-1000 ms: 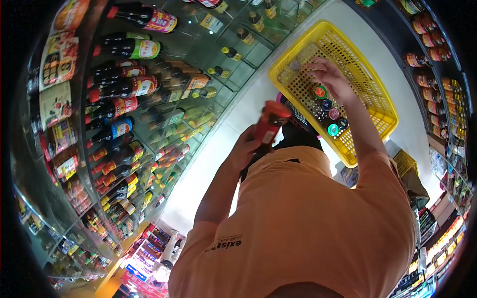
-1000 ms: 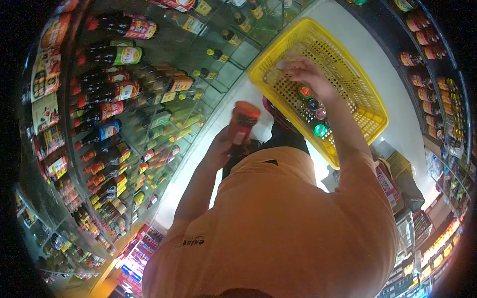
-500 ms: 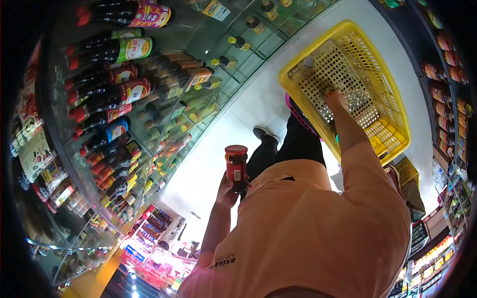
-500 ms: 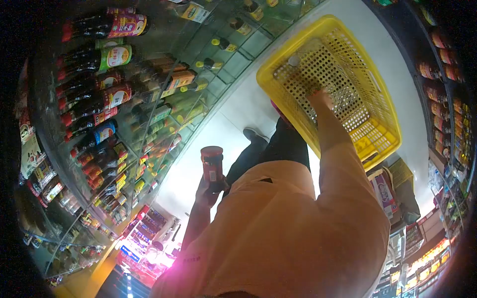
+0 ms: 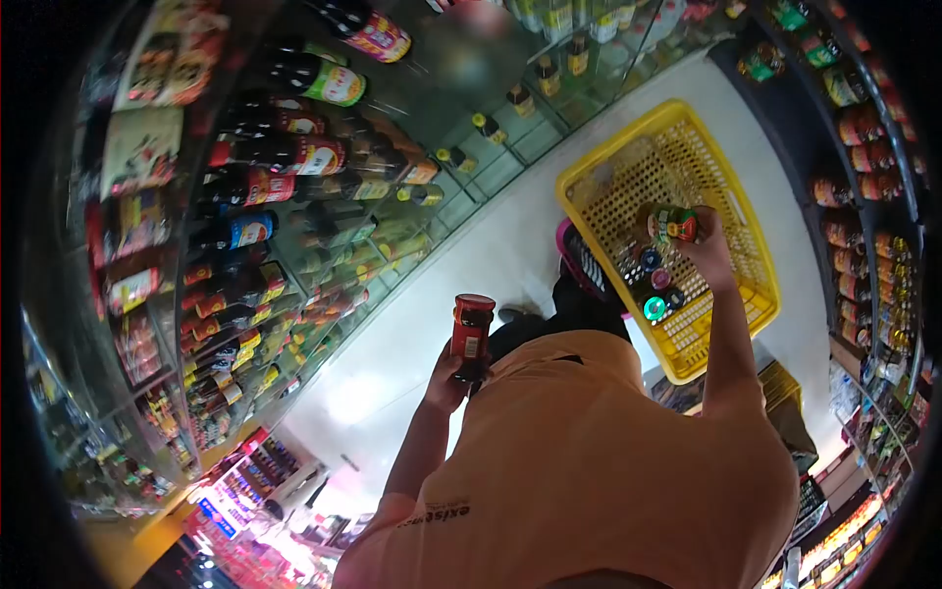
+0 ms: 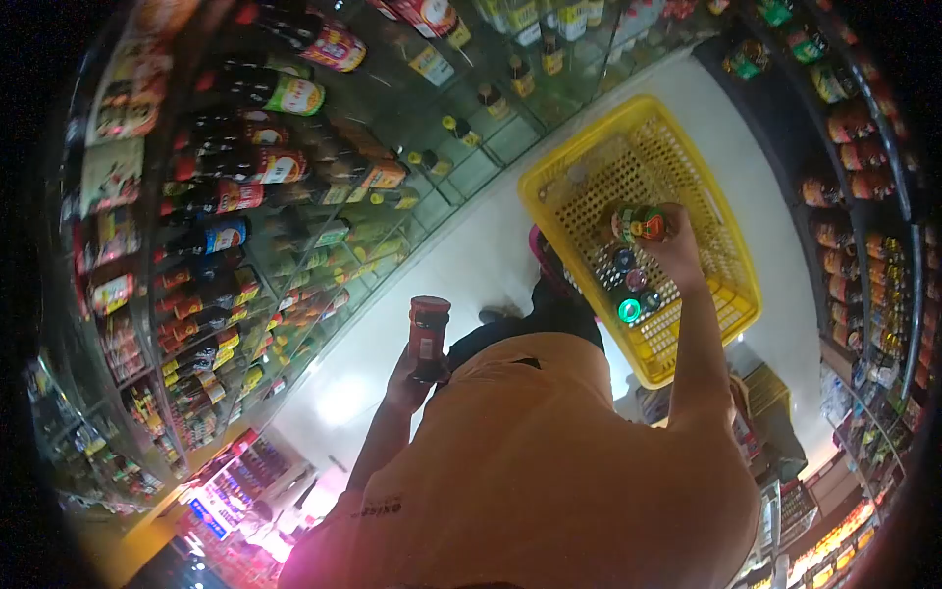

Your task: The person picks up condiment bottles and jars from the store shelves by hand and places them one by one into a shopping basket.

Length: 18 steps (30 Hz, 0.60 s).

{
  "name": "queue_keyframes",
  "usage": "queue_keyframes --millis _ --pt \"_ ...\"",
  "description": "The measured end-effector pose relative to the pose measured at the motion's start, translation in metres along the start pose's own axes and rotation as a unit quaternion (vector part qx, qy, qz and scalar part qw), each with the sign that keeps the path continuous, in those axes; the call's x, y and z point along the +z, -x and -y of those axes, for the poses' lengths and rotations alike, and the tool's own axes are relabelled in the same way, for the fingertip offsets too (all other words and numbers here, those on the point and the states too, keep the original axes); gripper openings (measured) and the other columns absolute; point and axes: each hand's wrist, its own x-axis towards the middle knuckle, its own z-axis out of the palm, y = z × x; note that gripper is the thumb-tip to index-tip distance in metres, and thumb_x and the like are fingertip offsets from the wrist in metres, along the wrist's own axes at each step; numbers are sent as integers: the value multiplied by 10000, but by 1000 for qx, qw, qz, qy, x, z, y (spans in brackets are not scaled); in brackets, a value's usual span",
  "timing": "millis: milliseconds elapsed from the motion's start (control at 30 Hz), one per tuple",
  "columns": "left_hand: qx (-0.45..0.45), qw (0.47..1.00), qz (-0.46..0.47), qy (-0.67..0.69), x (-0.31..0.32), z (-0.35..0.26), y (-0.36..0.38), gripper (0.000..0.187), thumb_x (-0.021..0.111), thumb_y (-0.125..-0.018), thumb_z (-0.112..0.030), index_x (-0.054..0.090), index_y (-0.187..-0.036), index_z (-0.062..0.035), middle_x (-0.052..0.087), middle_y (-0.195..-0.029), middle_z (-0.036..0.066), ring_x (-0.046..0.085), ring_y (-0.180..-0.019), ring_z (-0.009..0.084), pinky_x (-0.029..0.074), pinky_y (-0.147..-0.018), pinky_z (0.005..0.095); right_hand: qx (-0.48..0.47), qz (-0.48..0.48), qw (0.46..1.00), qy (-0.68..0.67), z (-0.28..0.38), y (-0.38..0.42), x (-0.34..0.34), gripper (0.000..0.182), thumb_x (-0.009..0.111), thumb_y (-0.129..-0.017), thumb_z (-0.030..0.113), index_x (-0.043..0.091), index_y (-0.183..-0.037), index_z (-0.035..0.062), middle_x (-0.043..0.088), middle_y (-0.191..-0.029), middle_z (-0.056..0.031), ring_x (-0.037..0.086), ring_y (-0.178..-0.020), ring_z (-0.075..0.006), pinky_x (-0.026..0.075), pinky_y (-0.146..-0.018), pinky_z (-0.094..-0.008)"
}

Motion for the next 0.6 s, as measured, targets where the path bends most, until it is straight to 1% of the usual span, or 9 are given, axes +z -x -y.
queue_keyframes --millis 33,100,167,300,367,433,500,533,600 --pt "12 1000 10 2 3 0 0 724 747 -807 -425 443 -1328 -26 639 -1056 151 698 -864 256 594 -738 362 -31 38 992 -119 35 8 -11 701 823 -713 85 465 -1313 18 604 -1254 -121 602 -1137 -242 466 -1004 -383" --pt "23 999 -23 9 7 -4 8 721 739 -809 -446 449 -1331 -42 633 -1068 138 689 -868 252 586 -764 378 -67 53 987 -137 86 25 -26 680 794 -725 67 486 -1328 13 601 -1244 -85 575 -1171 -229 428 -1049 -388" --pt "23 999 -9 28 5 -7 9 708 738 -811 -451 461 -1326 -52 628 -1084 129 683 -884 258 574 -776 389 -115 67 952 -277 125 27 -37 716 786 -717 105 489 -1360 1 594 -1246 -83 548 -1205 -224 396 -1077 -374" --pt "62 996 0 62 28 -22 19 685 737 -806 -459 483 -1313 -74 637 -1059 123 683 -886 254 564 -754 389 -181 153 852 -467 202 32 -26 779 776 -818 345 429 -1434 19 539 -1377 -110 510 -1287 -271 379 -1119 -428" --pt "74 994 31 80 13 -17 15 672 726 -813 -452 480 -1319 -84 641 -1045 119 685 -858 255 560 -754 379 -143 163 791 -573 204 21 -8 761 731 -865 448 420 -1447 68 520 -1415 -104 493 -1313 -295 385 -1122 -471" --pt "93 991 45 82 22 -26 22 664 722 -817 -451 480 -1319 -91 641 -1050 118 684 -843 253 558 -752 371 -171 179 769 -590 247 33 15 659 630 -929 495 445 -1433 112 536 -1397 -91 504 -1294 -311 394 -1107 -493" --pt "107 989 59 81 19 -33 25 655 717 -820 -451 480 -1319 -98 642 -1055 116 684 -829 252 555 -750 363 -55 126 708 -692 276 39 34 596 530 -971 547 495 -1381 116 562 -1347 -102 529 -1246 -320 405 -1085 -501" --pt "100 991 42 76 12 -34 28 653 715 -823 -454 479 -1320 -102 641 -1055 116 683 -822 250 552 -744 356 -22 77 711 -699 300 46 43 576 434 -1002 576 538 -1323 109 599 -1269 -113 565 -1166 -331 436 -1043 -498" --pt "112 990 21 84 4 -34 35 649 720 -830 -444 471 -1326 -106 641 -1066 121 683 -821 255 560 -760 368 -31 87 720 -688 320 45 55 567 423 -1007 570 549 -1305 104 613 -1238 -120 575 -1140 -333 447 -1025 -500"
